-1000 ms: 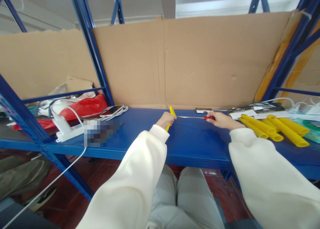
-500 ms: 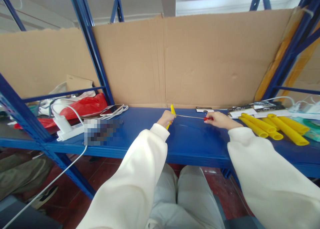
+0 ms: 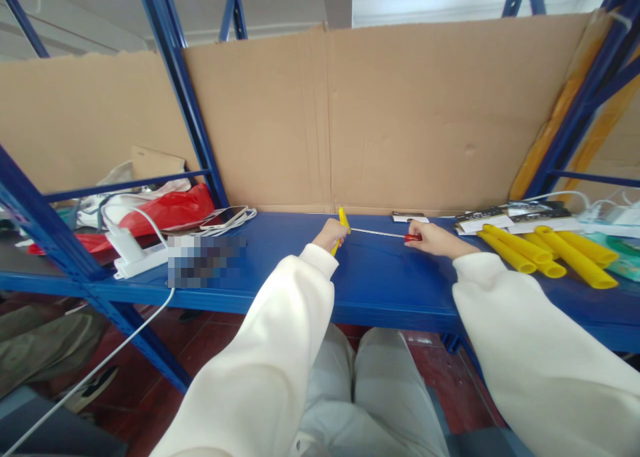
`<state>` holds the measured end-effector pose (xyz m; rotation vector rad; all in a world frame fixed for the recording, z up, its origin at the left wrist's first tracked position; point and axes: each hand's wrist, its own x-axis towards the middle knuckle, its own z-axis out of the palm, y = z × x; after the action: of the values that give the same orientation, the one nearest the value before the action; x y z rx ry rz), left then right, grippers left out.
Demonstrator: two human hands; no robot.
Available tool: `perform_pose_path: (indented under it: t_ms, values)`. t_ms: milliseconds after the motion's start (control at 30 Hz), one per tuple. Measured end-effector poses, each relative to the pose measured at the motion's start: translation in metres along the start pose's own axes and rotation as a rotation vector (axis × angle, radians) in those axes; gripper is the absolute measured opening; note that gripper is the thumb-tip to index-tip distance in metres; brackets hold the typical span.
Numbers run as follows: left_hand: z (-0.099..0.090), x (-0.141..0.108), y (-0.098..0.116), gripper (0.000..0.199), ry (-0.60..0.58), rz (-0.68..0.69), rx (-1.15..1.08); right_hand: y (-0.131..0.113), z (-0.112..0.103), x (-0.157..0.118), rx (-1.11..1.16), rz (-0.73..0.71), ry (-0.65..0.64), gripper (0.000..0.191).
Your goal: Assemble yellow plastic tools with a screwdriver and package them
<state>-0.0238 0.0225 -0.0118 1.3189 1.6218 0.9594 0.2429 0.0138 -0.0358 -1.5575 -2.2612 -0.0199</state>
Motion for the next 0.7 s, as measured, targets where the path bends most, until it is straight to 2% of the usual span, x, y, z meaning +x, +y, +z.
perform_pose_path:
  t_ms: [333, 533, 700]
  values:
    - [0.0015, 0.0019, -0.0012, 0.006, 0.021, 0.002, 0.1, -0.006, 0.0026, -0.0007, 0.059, 0.018, -0.105, 0.025]
    - [0.0009, 0.0018, -0.0008, 0.007, 0.017, 0.007, 0.091, -0.0023, 0.0046, 0.0002, 0.131, -0.021, -0.078, 0.027]
    - [0.0017, 0.0012, -0.0006, 0.003, 0.015, 0.007, 0.07, 0.0021, 0.0047, 0.001, 0.078, -0.034, -0.014, 0.021]
